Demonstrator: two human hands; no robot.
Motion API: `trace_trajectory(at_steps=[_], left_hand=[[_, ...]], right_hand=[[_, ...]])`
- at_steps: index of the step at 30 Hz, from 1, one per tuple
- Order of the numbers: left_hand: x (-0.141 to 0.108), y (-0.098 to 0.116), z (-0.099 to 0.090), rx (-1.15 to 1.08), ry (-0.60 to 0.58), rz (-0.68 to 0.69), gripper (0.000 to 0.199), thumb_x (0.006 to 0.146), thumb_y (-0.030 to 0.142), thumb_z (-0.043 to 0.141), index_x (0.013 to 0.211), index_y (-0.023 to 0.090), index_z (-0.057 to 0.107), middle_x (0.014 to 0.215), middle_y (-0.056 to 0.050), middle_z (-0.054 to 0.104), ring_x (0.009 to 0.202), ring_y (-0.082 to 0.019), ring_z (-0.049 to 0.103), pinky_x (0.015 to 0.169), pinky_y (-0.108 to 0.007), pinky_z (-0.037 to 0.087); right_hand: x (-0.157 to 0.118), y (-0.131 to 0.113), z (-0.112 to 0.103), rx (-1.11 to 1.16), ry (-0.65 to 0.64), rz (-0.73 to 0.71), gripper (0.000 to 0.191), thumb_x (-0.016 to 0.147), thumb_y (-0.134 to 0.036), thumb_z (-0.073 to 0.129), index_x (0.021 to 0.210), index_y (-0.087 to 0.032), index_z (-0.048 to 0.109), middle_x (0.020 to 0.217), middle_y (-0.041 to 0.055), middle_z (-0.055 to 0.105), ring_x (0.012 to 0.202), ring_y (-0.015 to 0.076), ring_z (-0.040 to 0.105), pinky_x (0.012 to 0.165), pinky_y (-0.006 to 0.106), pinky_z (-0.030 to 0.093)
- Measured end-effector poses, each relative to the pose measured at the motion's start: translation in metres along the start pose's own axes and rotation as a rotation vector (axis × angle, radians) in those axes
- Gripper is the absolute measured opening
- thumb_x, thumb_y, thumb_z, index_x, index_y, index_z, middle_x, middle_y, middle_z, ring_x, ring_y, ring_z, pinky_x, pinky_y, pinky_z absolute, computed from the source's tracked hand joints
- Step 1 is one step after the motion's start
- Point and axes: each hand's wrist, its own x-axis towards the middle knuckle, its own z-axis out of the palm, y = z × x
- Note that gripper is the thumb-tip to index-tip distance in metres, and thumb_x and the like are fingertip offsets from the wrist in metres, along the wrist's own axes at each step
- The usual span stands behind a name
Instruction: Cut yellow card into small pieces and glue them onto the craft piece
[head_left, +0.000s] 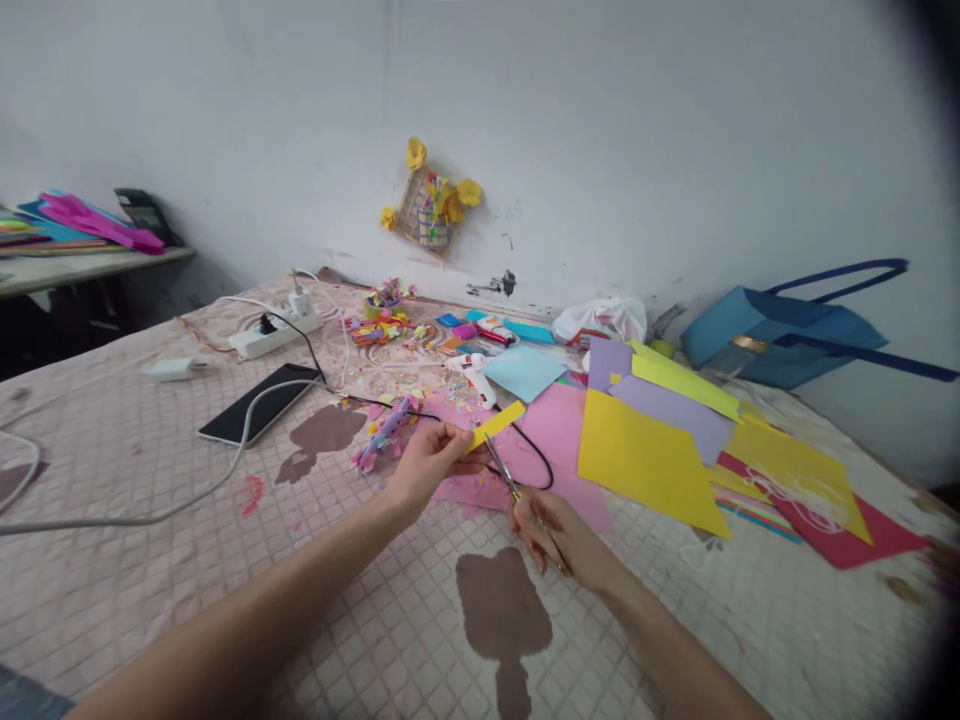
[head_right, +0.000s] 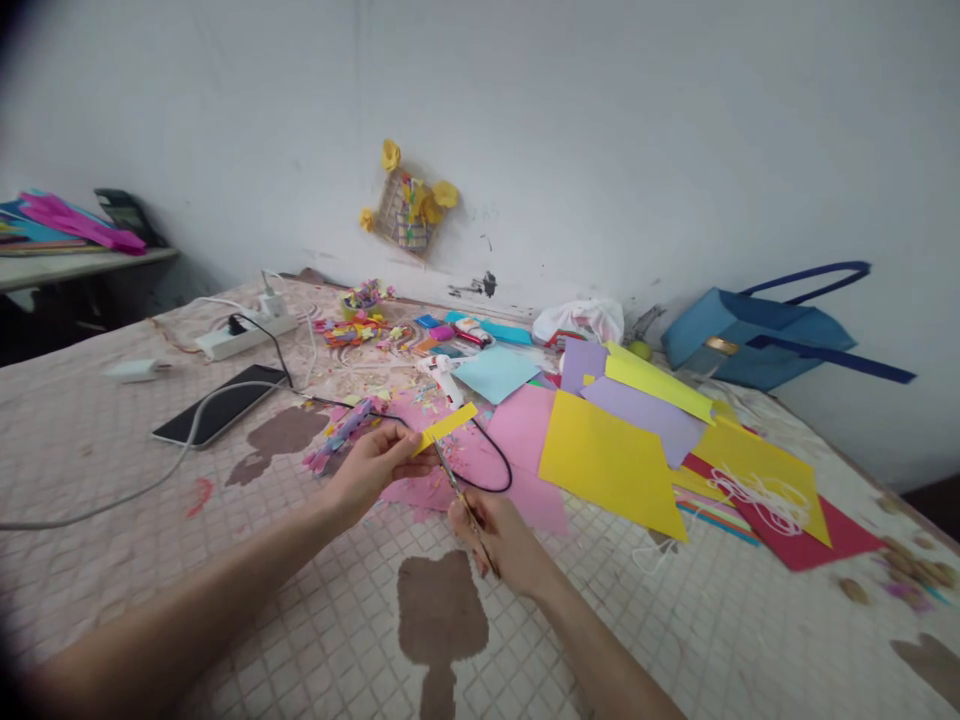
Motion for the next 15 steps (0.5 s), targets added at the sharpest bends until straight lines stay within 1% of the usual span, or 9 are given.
trace_trajectory(at_steps=[5,10,15], left_hand=[[-0.0008,0.0001,0.0005,0.019,-0.01,-0.048,0.023,0.071,0.029,0.066,0.072,0.012,0.05,0.069,-0.006,0.067,0.065,-0.015,0.065,0.065,-0.028,0.053],[-0.0005,-0.0006,-0.0001,0.027,-0.026,-0.073,0.024,0.07,0.029,0.066,0.071,0.013,0.049,0.07,-0.006,0.067,0.066,-0.015,0.066,0.066,-0.028,0.053],[-0.0001,-0.0015,-0.0007,0.017,-0.038,-0.086,0.025,0.07,0.03,0.067,0.071,0.013,0.049,0.068,-0.005,0.067,0.065,-0.014,0.065,0.066,-0.027,0.053]], right_hand=[[0.0006,0.0023,0.0038,0.049,0.022,0.038,0.044,0.083,-0.057,0.036,0.063,-0.018,0.041,0.043,-0.0079,0.034,0.035,0.0046,0.031,0.036,0.017,0.026],[0.0019,0.0041,0.0057,0.08,0.039,0.061,0.049,0.08,-0.062,0.036,0.06,-0.018,0.039,0.043,-0.0083,0.032,0.033,0.0031,0.028,0.033,0.017,0.023],[0.002,0.0031,0.0068,0.08,0.05,0.08,0.051,0.076,-0.066,0.038,0.061,-0.017,0.04,0.046,-0.0083,0.033,0.03,0.0025,0.029,0.031,0.017,0.023]])
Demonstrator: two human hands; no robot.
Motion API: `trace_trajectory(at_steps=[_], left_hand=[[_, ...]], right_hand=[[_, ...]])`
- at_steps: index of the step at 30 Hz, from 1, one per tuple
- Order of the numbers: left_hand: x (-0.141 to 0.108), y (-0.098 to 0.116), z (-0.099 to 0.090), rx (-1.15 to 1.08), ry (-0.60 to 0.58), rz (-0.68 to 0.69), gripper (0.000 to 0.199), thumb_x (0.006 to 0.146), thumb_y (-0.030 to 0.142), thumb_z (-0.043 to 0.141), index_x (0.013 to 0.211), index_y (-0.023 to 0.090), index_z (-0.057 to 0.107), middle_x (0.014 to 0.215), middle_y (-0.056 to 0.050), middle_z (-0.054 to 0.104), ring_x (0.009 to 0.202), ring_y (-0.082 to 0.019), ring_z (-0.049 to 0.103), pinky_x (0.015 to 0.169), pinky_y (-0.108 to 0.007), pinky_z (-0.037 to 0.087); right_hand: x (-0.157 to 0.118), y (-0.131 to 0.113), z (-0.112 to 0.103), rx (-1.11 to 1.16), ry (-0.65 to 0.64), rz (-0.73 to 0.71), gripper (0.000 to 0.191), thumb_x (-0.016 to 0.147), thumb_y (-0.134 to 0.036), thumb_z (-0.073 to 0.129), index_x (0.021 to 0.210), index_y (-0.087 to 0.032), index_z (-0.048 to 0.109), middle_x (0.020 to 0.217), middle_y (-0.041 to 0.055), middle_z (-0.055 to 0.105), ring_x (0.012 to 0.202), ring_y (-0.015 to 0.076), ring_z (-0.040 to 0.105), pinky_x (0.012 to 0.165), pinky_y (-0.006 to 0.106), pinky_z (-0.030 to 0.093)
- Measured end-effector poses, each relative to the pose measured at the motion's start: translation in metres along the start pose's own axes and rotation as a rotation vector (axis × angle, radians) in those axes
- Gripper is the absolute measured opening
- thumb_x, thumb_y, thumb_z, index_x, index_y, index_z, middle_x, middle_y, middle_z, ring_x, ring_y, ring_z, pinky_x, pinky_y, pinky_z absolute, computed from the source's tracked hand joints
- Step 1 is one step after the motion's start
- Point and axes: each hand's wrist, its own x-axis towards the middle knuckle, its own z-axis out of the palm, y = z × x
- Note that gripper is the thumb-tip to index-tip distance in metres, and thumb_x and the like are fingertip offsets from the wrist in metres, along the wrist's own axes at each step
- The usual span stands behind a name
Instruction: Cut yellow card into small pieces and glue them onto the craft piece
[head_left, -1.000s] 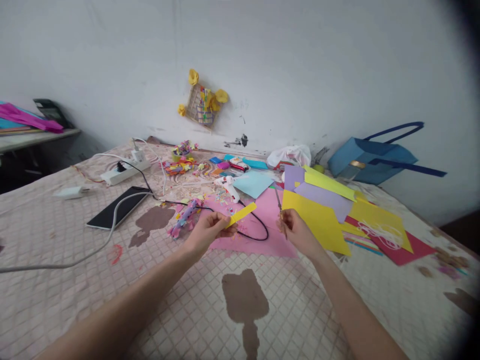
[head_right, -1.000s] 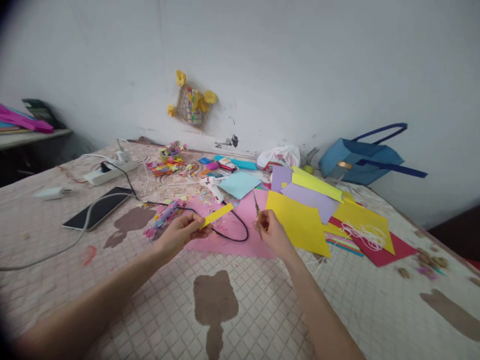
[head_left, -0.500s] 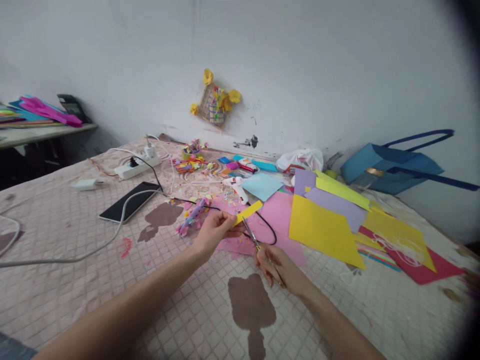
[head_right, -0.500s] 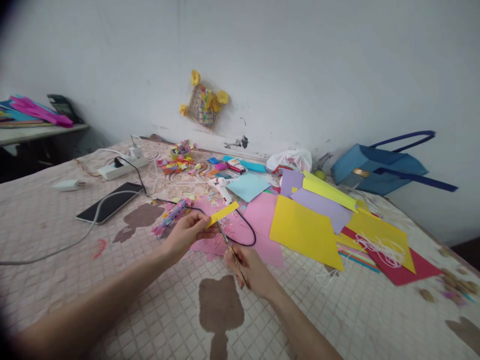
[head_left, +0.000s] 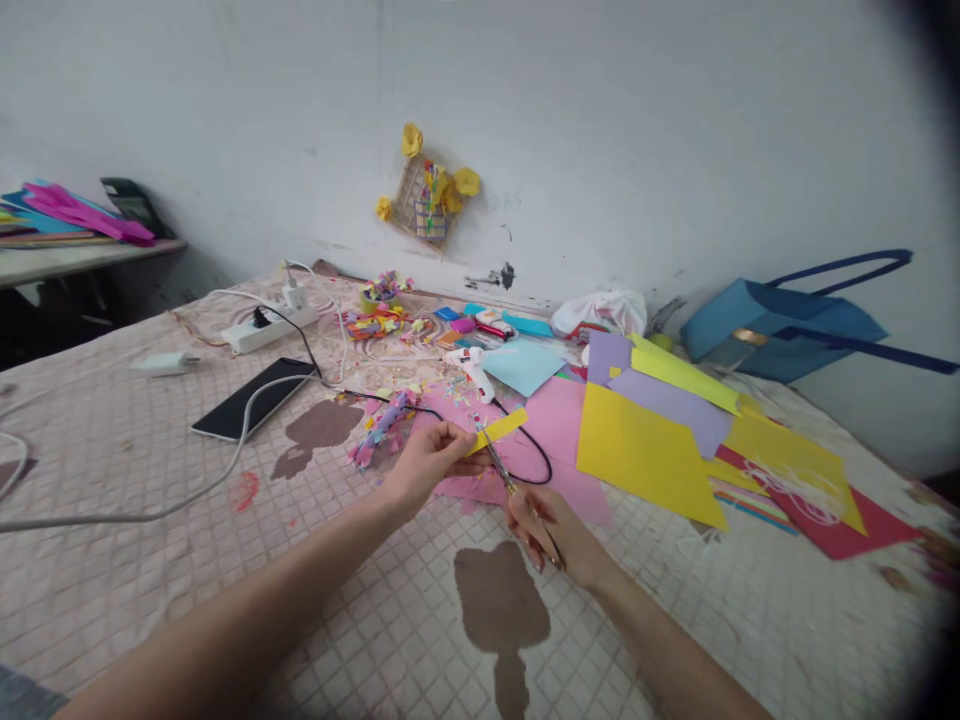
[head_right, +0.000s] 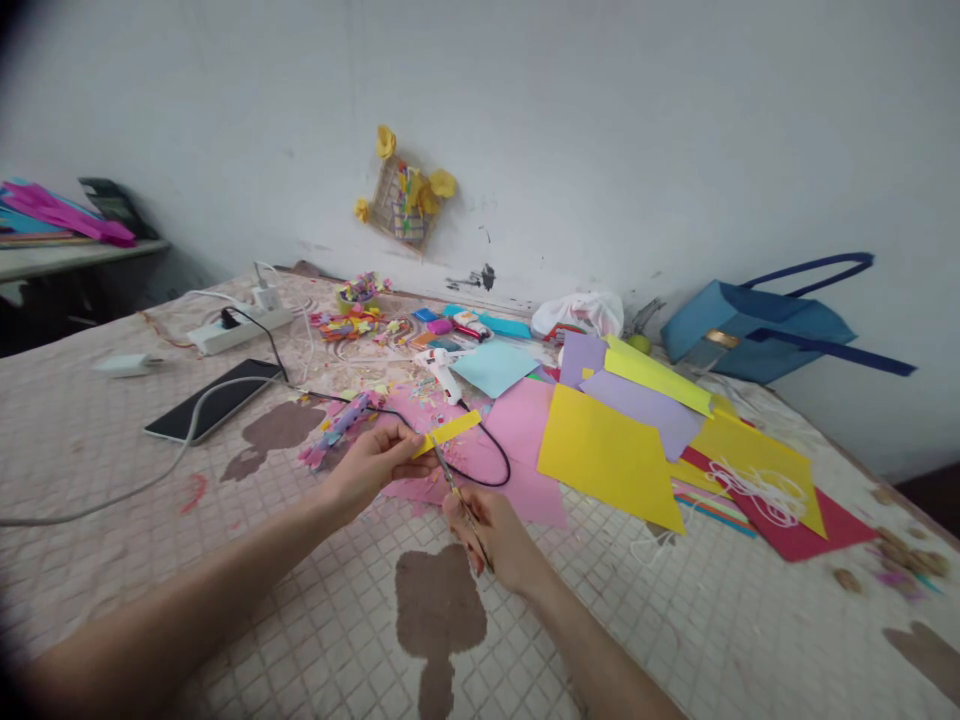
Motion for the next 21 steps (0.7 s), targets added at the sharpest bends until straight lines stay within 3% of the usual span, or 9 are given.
trace_trajectory(at_steps=[21], left_hand=[[-0.0003,0.001,0.0001,0.005,-0.013,-0.004,0.025,0.068,0.029,0.068,0.069,0.013,0.049,0.067,-0.003,0.065,0.064,-0.014,0.065,0.067,-0.028,0.052]], right_hand=[[-0.0002,0.0003,0.0028,-0.023,0.007,0.003,0.049,0.078,-0.064,0.036,0.061,-0.018,0.041,0.04,-0.0084,0.034,0.03,0.0044,0.031,0.032,0.017,0.022]])
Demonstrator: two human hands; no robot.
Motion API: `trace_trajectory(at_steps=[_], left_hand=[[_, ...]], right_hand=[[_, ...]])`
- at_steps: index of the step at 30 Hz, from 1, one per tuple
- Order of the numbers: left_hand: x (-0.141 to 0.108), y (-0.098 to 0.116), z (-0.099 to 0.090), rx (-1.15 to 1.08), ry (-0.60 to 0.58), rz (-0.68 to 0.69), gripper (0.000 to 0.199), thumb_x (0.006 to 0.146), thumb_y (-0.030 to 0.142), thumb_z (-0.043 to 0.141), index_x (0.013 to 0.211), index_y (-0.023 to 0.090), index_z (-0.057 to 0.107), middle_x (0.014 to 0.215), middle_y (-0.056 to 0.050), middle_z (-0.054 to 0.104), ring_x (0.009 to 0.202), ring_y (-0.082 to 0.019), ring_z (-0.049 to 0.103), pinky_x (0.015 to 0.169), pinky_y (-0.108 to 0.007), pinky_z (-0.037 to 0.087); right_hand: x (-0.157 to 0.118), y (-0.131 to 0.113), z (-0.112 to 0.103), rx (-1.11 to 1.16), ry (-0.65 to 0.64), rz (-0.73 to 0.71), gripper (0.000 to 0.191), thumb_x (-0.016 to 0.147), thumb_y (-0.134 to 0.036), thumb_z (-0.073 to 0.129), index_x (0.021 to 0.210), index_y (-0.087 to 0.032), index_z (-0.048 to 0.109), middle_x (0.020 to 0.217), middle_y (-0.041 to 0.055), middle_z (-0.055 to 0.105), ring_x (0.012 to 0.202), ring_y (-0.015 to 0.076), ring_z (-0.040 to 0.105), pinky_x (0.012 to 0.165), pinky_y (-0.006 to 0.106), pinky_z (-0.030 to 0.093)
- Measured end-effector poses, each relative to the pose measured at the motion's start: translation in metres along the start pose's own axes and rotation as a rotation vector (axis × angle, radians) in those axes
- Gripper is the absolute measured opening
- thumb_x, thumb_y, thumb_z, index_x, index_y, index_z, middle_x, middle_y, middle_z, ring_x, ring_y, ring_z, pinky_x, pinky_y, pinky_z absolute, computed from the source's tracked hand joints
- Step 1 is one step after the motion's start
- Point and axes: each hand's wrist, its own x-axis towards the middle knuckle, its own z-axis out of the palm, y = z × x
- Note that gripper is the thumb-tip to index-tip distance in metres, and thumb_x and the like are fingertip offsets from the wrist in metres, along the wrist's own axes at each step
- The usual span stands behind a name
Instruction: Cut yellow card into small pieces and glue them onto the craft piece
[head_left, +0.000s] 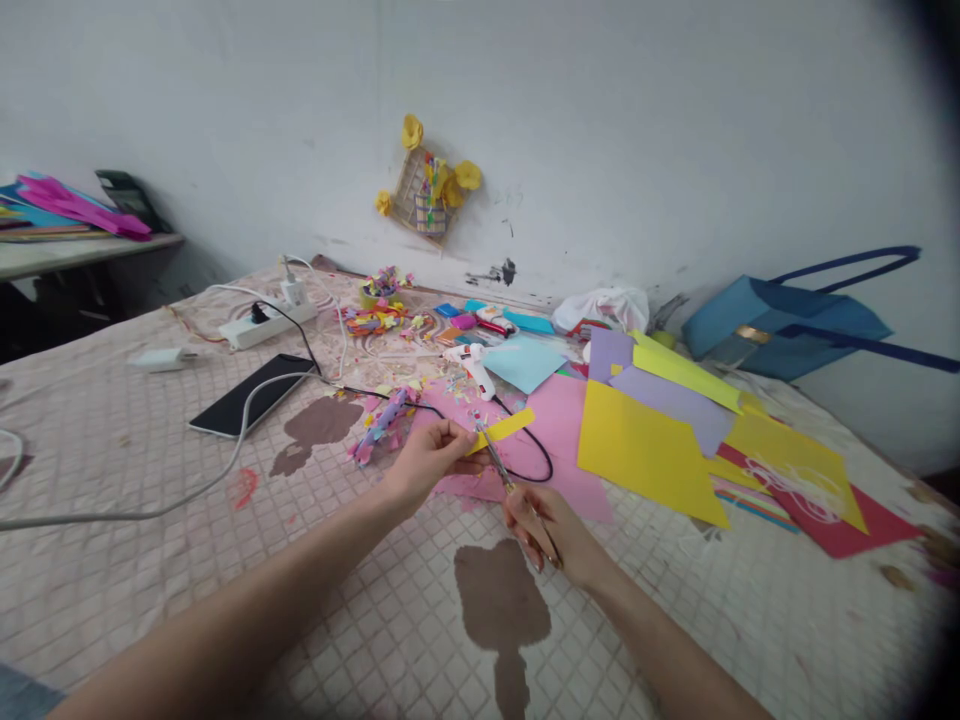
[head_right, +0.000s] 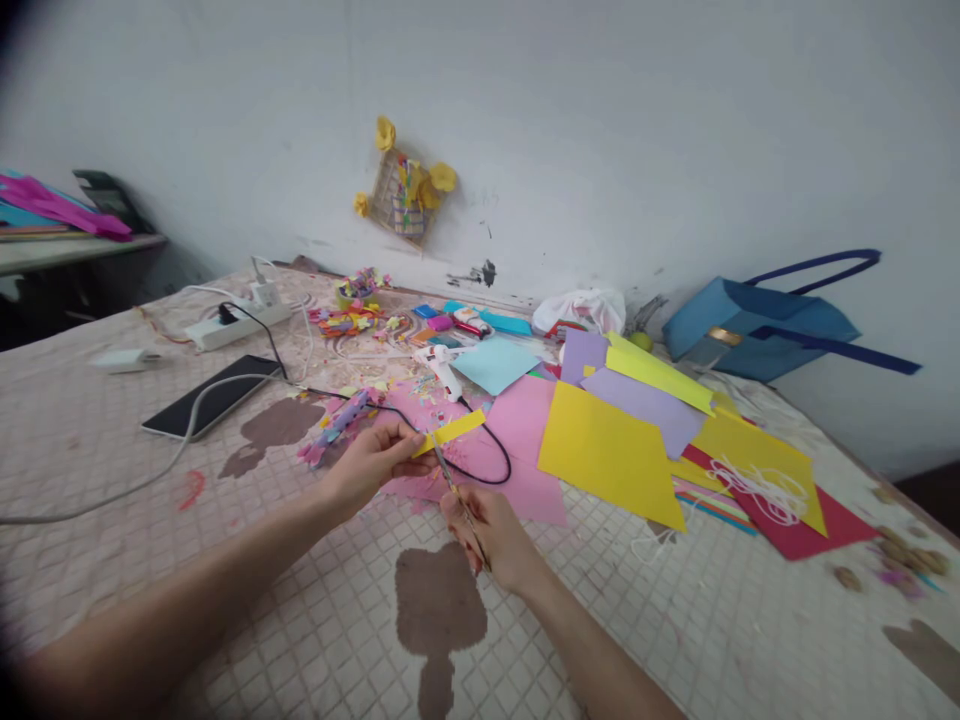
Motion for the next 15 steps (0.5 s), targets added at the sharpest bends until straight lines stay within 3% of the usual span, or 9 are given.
trace_trajectory(at_steps=[15], left_hand=[[0.0014,-0.001,-0.0013,0.002,-0.006,-0.001,0.025,0.068,0.029,0.068,0.069,0.013,0.049,0.065,-0.003,0.065,0.063,-0.014,0.065,0.065,-0.026,0.052]], right_hand=[[0.0006,0.002,-0.0006,-0.011,-0.002,-0.017,0.05,0.079,-0.063,0.036,0.058,-0.018,0.04,0.037,-0.0078,0.035,0.03,0.0047,0.032,0.032,0.018,0.023]])
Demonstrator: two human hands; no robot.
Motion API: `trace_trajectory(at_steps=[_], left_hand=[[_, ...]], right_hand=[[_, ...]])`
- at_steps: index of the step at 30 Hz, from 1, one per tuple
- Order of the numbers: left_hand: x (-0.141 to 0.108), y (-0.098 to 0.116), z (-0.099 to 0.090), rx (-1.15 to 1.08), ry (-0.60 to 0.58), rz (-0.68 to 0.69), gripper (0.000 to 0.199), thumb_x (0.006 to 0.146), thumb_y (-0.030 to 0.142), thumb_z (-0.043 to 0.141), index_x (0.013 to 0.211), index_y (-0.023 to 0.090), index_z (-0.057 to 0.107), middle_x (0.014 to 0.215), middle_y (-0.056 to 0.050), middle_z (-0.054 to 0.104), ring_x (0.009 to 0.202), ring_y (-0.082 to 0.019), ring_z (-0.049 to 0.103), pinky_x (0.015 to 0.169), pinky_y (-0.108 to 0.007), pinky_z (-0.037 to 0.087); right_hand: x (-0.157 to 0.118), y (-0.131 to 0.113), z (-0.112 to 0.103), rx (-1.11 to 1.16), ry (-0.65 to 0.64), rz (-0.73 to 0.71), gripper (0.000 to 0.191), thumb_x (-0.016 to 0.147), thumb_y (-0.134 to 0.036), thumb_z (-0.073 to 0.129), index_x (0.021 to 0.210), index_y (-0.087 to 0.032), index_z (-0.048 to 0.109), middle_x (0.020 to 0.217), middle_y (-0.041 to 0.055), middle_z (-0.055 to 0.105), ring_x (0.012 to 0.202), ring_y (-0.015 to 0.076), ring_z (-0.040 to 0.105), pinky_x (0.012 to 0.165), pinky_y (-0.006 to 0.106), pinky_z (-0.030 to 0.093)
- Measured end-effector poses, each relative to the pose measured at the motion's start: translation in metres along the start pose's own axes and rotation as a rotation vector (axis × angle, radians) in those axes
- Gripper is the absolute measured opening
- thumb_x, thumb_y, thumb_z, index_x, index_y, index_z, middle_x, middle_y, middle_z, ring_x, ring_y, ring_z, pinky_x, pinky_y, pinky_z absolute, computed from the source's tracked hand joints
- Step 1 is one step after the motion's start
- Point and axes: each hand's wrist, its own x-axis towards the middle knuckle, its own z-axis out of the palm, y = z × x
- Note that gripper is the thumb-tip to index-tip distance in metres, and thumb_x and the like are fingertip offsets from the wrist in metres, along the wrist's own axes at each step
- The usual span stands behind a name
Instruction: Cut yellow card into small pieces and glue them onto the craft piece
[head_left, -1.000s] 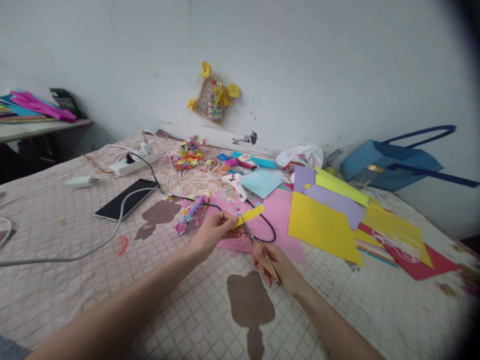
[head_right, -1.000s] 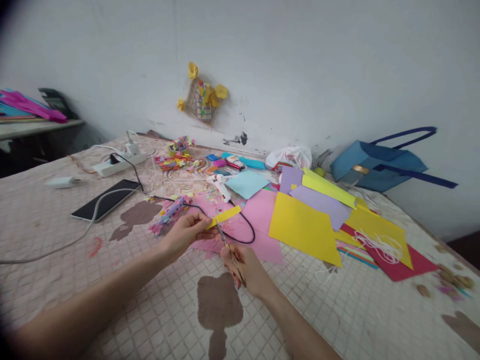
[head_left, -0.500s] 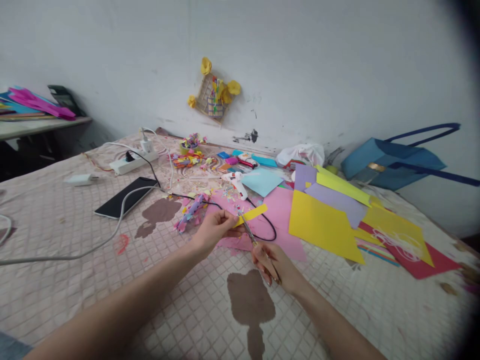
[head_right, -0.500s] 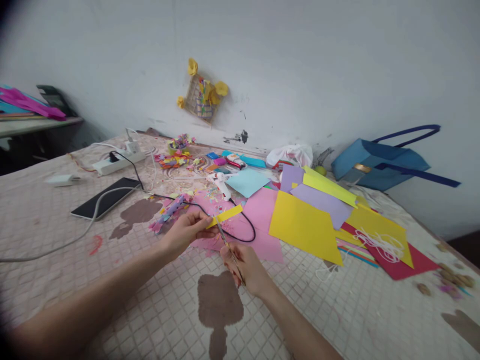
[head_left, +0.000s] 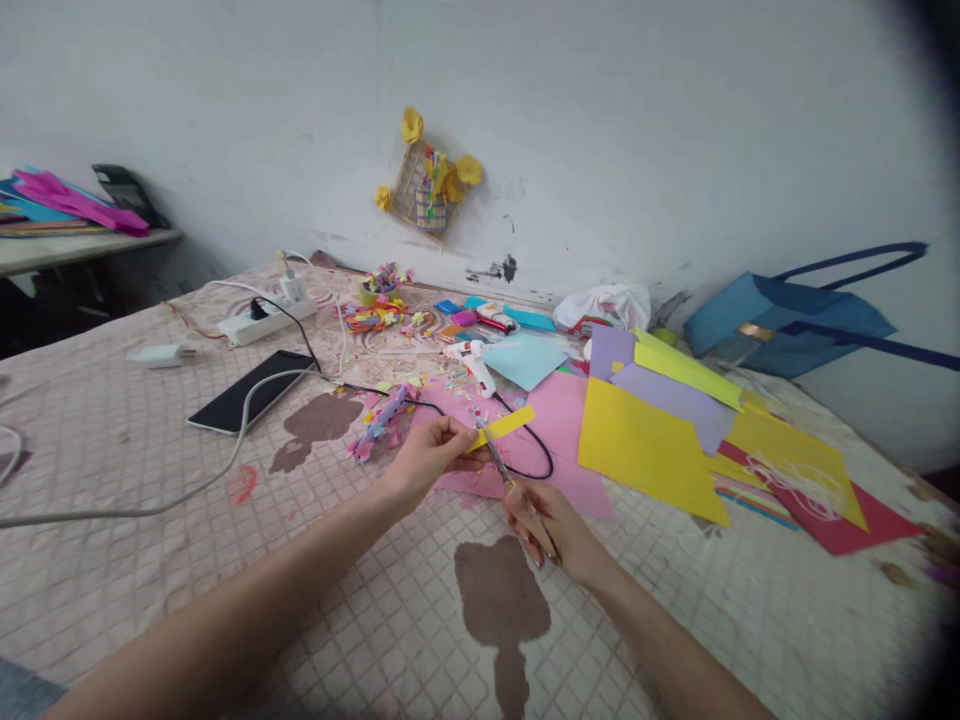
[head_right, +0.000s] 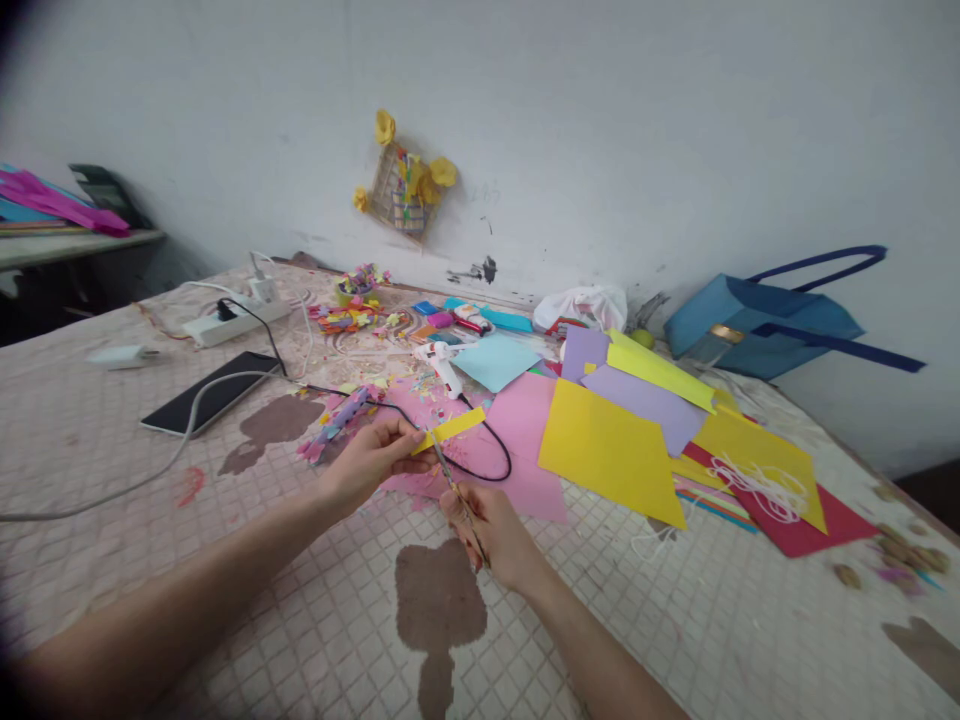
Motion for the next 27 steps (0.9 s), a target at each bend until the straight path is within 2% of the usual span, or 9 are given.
trace_trajectory(at_steps=[15,23,27], left_hand=[[0.0,0.001,-0.001,0.017,0.003,-0.004,0.025,0.068,0.03,0.067,0.068,0.013,0.049,0.066,-0.003,0.065,0.064,-0.013,0.065,0.066,-0.026,0.053],[0.002,0.001,-0.002,0.028,0.006,-0.014,0.025,0.068,0.03,0.068,0.068,0.013,0.05,0.067,-0.005,0.066,0.065,-0.015,0.066,0.067,-0.029,0.053],[0.001,0.002,-0.002,0.091,-0.007,-0.046,0.026,0.067,0.032,0.069,0.066,0.012,0.053,0.068,-0.008,0.068,0.067,-0.017,0.066,0.066,-0.029,0.053]], right_hand=[[0.001,0.005,0.0,-0.002,0.018,0.0,0.046,0.081,-0.059,0.037,0.06,-0.018,0.039,0.041,-0.0075,0.037,0.031,0.0045,0.033,0.033,0.017,0.025],[0.003,0.015,0.005,0.021,0.051,0.055,0.045,0.078,-0.061,0.041,0.062,-0.019,0.039,0.042,-0.009,0.036,0.027,0.0037,0.033,0.029,0.016,0.023],[0.006,0.011,0.005,0.091,0.096,0.083,0.045,0.076,-0.062,0.044,0.063,-0.018,0.04,0.045,-0.0089,0.037,0.027,0.0039,0.034,0.028,0.017,0.024]])
